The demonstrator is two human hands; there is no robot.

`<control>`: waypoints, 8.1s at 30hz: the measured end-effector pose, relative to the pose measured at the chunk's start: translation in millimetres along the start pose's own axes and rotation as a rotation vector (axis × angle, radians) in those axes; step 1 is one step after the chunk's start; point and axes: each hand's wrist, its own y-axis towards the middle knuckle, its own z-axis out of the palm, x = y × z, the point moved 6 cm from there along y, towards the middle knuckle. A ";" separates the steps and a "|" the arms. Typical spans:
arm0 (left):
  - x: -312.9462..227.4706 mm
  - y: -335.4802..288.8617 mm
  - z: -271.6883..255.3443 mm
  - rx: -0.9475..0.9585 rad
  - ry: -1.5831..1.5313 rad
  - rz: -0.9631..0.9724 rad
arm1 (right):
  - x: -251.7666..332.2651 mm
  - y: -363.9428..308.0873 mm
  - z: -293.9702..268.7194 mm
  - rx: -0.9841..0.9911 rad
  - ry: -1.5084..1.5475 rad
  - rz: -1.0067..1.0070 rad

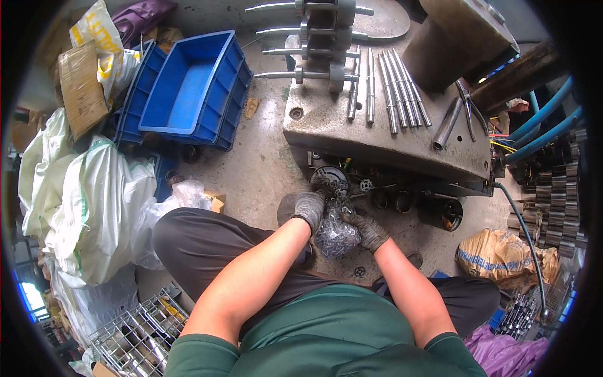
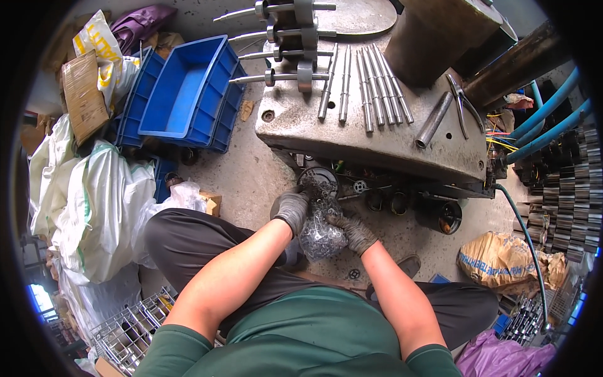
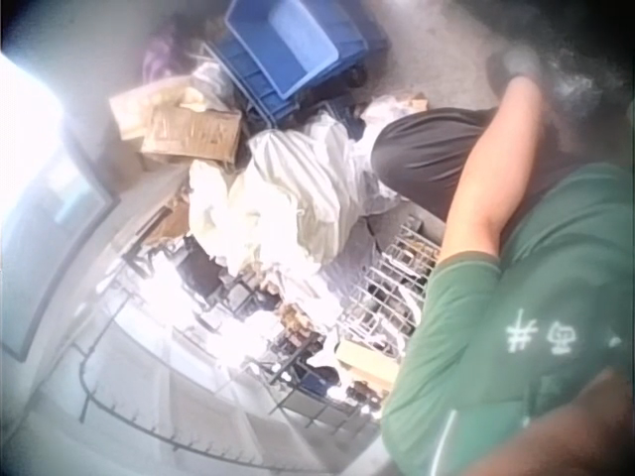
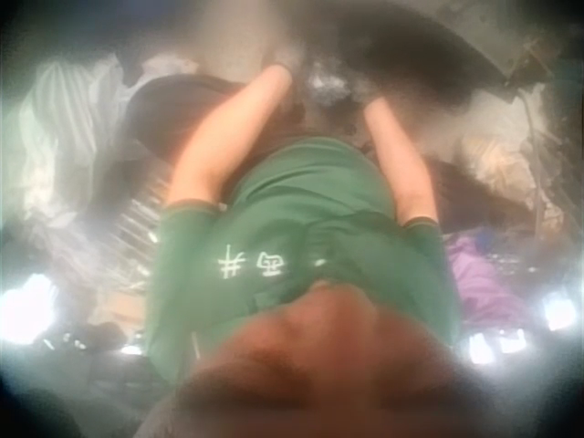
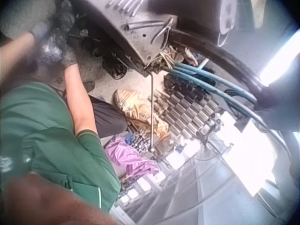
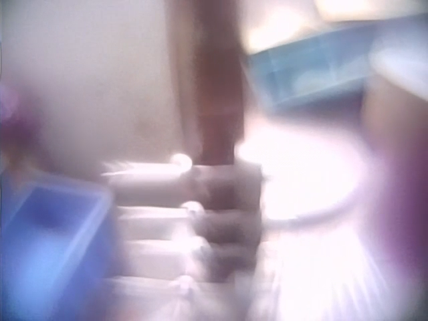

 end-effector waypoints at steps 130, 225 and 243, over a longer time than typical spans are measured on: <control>41.3 110.2 18.9 -0.110 0.131 0.445 | 12.4 -11.3 -0.3 0.128 0.019 -0.001; 72.1 106.6 30.7 0.076 -0.319 0.215 | 30.9 -3.9 7.5 0.132 -0.365 -0.255; 47.9 51.6 25.3 0.160 -0.166 0.118 | 45.4 1.2 10.7 0.098 -0.688 -0.425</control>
